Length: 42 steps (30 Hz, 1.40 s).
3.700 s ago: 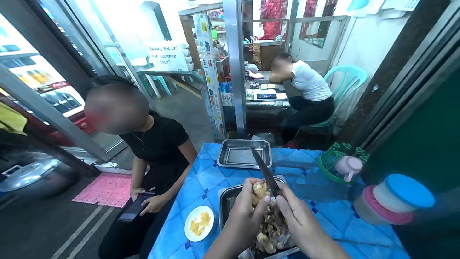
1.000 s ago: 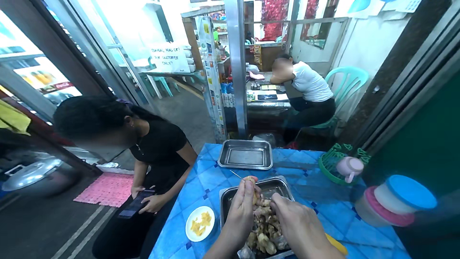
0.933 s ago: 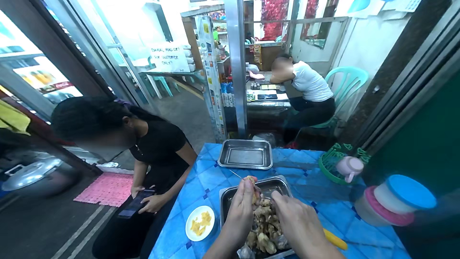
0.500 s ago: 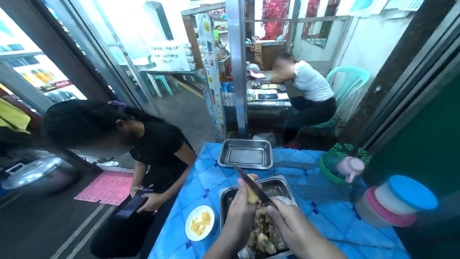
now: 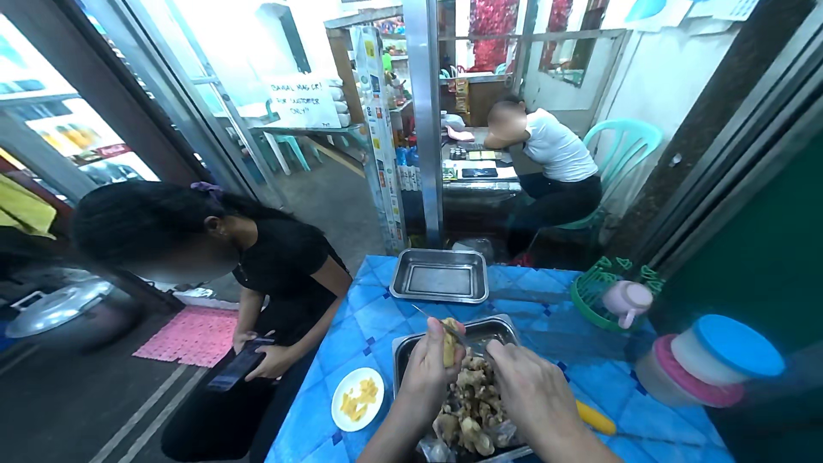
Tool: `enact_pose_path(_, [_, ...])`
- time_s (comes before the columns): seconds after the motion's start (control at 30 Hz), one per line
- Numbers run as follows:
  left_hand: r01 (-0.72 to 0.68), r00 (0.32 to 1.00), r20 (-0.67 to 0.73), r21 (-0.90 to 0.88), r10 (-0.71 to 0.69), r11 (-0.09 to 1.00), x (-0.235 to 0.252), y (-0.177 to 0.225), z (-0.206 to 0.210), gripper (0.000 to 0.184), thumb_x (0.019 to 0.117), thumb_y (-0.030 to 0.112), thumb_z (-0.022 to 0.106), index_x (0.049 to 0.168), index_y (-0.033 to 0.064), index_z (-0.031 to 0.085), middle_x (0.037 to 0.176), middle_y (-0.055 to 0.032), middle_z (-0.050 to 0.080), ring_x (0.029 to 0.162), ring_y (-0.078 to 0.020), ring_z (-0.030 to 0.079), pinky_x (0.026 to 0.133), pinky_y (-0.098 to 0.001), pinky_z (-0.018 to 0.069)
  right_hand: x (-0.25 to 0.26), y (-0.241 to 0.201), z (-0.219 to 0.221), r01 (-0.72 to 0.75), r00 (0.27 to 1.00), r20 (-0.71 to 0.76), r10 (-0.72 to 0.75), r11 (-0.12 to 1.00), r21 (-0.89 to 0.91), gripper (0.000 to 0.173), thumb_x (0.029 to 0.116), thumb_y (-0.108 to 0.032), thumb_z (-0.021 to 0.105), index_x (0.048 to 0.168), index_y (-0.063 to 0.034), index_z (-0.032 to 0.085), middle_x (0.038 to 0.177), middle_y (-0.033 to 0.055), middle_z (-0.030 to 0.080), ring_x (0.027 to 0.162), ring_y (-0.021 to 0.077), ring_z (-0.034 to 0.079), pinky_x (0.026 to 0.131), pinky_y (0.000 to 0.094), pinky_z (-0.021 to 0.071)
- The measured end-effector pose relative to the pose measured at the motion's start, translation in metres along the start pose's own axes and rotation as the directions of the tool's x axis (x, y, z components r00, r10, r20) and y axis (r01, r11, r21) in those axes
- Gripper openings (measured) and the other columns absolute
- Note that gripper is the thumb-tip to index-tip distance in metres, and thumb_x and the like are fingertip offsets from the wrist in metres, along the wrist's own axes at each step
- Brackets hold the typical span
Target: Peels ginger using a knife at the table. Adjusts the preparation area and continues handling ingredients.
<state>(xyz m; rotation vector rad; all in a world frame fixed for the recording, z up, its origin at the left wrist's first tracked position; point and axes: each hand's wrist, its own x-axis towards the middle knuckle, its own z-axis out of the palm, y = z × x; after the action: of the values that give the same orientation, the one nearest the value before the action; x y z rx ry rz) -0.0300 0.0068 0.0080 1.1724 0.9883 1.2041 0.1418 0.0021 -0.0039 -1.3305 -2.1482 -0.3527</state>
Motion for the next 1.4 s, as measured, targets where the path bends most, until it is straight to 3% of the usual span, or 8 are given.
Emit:
enact_pose_path(0.13, [0.019,0.999,0.03,-0.06,-0.017,0.998,0.0,-0.001,0.0,0.068,0.1077,0.051,0.007,0.118,0.0071,0.058,0.07,0.0073,0.051,0.053,-0.0021,0.042,0.048,-0.0182,0.0366,-0.003,0.0,0.003,-0.05,0.998,0.028,0.047,0.995,0.089,0.012,0.0956,-0.016,0.061,0.091,-0.0107,0.07,0.069,0.006,0.066,0.061,0.0241,0.07,0.051,0.0384,0.0576])
enact_pose_path(0.2, [0.039,0.999,0.015,-0.116,-0.038,0.992,-0.001,0.002,0.004,0.07,0.1079,0.049,0.004,0.118,0.0058,0.058,0.068,0.0071,0.052,0.052,-0.002,0.042,0.048,-0.0179,0.0364,-0.003,-0.001,-0.006,-0.195,0.968,0.215,0.127,0.924,0.33,0.028,0.1052,-0.022,0.049,0.115,-0.0077,0.071,0.075,0.0093,0.07,0.067,0.028,0.072,0.059,0.047,0.0592])
enact_pose_path(0.3, [0.07,0.997,-0.027,-0.157,-0.075,0.985,-0.001,0.002,0.008,0.072,0.1074,0.048,0.0,0.118,0.0057,0.058,0.067,0.005,0.053,0.051,-0.003,0.041,0.047,-0.0186,0.0361,-0.004,0.002,-0.011,-0.333,0.92,0.376,0.109,0.724,0.604,0.048,0.1105,-0.036,0.036,0.149,-0.0116,0.051,0.077,0.0089,0.067,0.062,0.0245,0.064,0.06,0.0478,0.0555])
enact_pose_path(0.47, [0.125,0.978,-0.158,-0.066,-0.135,0.99,-0.008,0.006,0.021,0.068,0.1084,0.047,0.002,0.108,0.0096,0.059,0.073,0.0028,0.059,0.06,-0.0062,0.054,0.055,-0.0221,0.0479,0.007,-0.006,-0.014,-0.271,0.917,0.397,0.039,0.792,0.547,0.057,0.111,-0.034,0.038,0.162,-0.01,0.031,0.085,0.0086,0.071,0.064,0.0267,0.067,0.063,0.0503,0.0579])
enact_pose_path(0.8, [-0.097,0.984,-0.136,0.119,0.113,0.988,-0.006,-0.012,0.027,0.067,0.1095,0.044,0.006,0.087,0.0099,0.059,0.062,0.0052,0.051,0.053,-0.0066,0.048,0.051,-0.024,0.0437,0.004,-0.008,0.004,-0.136,0.989,0.106,0.099,0.889,0.438,0.038,0.107,-0.026,0.046,0.136,-0.0092,0.064,0.068,0.0055,0.069,0.054,0.0246,0.067,0.051,0.0454,0.0562])
enact_pose_path(1.0, [-0.046,0.995,-0.086,0.08,0.053,0.996,-0.005,-0.012,0.017,0.068,0.1082,0.047,0.003,0.083,0.0114,0.055,0.06,0.0054,0.05,0.05,-0.0057,0.044,0.048,-0.0227,0.0401,0.01,0.001,-0.009,-0.212,0.938,0.346,0.015,0.814,0.54,0.045,0.1107,-0.029,0.04,0.152,-0.0137,0.05,0.076,0.0112,0.07,0.062,0.0295,0.068,0.06,0.0512,0.0568])
enact_pose_path(1.1, [-0.061,0.992,-0.1,0.122,0.073,0.991,-0.004,-0.008,0.017,0.067,0.1086,0.046,0.004,0.08,0.0123,0.054,0.059,0.0059,0.048,0.05,-0.0052,0.044,0.049,-0.0225,0.0406,0.007,0.0,-0.007,-0.176,0.955,0.297,0.013,0.829,0.531,0.045,0.1102,-0.029,0.041,0.152,-0.0134,0.05,0.072,0.0101,0.069,0.058,0.0286,0.067,0.057,0.05,0.0565])
enact_pose_path(1.4, [0.094,0.991,0.09,0.07,-0.1,0.993,-0.004,-0.002,0.009,0.065,0.106,0.059,0.012,0.105,0.0128,0.057,0.065,0.0057,0.051,0.05,-0.0048,0.042,0.045,-0.0208,0.0374,0.008,0.017,-0.001,-0.12,0.982,0.19,0.014,0.82,0.56,0.046,0.1114,-0.037,0.034,0.139,-0.0131,0.062,0.071,0.0082,0.067,0.06,0.0243,0.066,0.056,0.0455,0.0553])
